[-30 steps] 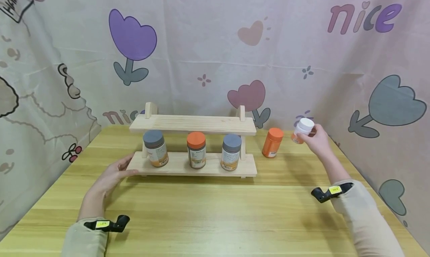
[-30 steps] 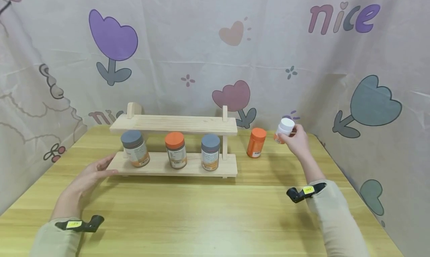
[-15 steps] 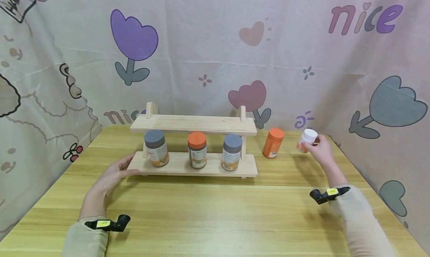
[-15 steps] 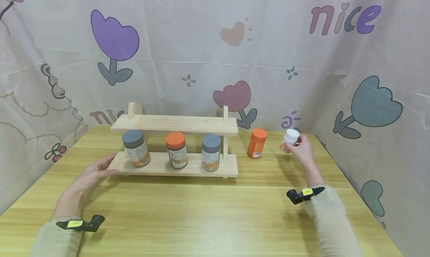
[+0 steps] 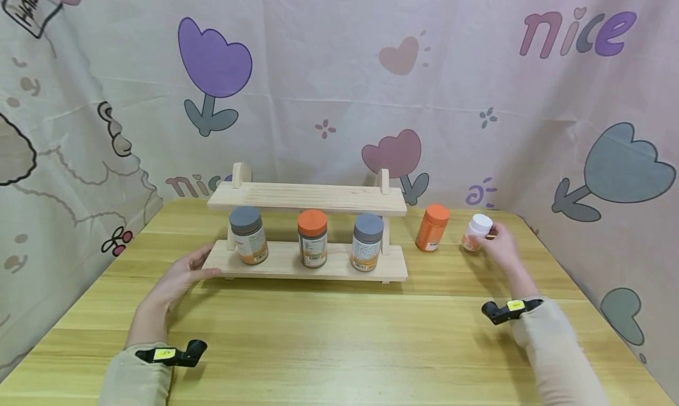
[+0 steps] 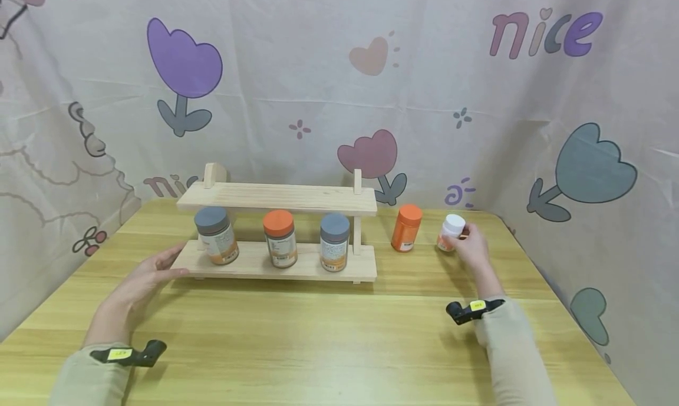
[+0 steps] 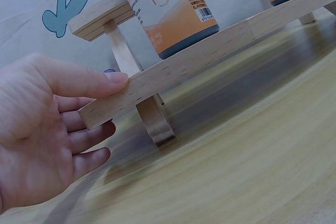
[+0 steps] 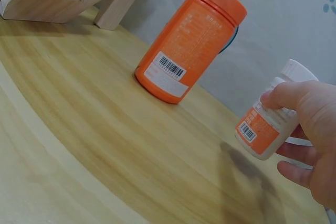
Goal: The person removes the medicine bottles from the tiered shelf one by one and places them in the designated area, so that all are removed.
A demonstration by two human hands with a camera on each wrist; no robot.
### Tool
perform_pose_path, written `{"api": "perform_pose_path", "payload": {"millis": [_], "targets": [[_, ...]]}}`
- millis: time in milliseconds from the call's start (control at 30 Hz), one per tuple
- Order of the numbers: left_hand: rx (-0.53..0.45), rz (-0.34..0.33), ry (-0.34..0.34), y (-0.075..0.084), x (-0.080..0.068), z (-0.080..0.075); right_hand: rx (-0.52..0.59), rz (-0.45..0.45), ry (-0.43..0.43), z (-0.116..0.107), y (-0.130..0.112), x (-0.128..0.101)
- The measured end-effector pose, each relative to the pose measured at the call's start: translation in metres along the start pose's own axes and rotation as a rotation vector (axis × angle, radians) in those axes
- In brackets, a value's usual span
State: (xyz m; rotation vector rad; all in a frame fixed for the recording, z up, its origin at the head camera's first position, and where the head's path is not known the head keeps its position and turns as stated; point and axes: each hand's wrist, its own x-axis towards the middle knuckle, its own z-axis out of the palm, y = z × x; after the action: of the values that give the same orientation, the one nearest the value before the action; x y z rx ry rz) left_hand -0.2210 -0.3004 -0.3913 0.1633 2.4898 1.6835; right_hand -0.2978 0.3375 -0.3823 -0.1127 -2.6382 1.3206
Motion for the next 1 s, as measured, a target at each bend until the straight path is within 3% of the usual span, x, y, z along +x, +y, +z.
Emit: {"api": "perform_pose_path", "payload": {"millis": [467,1000], "targets": [[0.002,-0.005,0.002,0.000,0.001,0.001,0.011,0.059,-0.018,0.008,0.007,0.001],[0.006,-0.009,0.002,-0.002,0.002,0.000,0.036,0.025,-0.006,0.006,0.012,-0.003]]}}
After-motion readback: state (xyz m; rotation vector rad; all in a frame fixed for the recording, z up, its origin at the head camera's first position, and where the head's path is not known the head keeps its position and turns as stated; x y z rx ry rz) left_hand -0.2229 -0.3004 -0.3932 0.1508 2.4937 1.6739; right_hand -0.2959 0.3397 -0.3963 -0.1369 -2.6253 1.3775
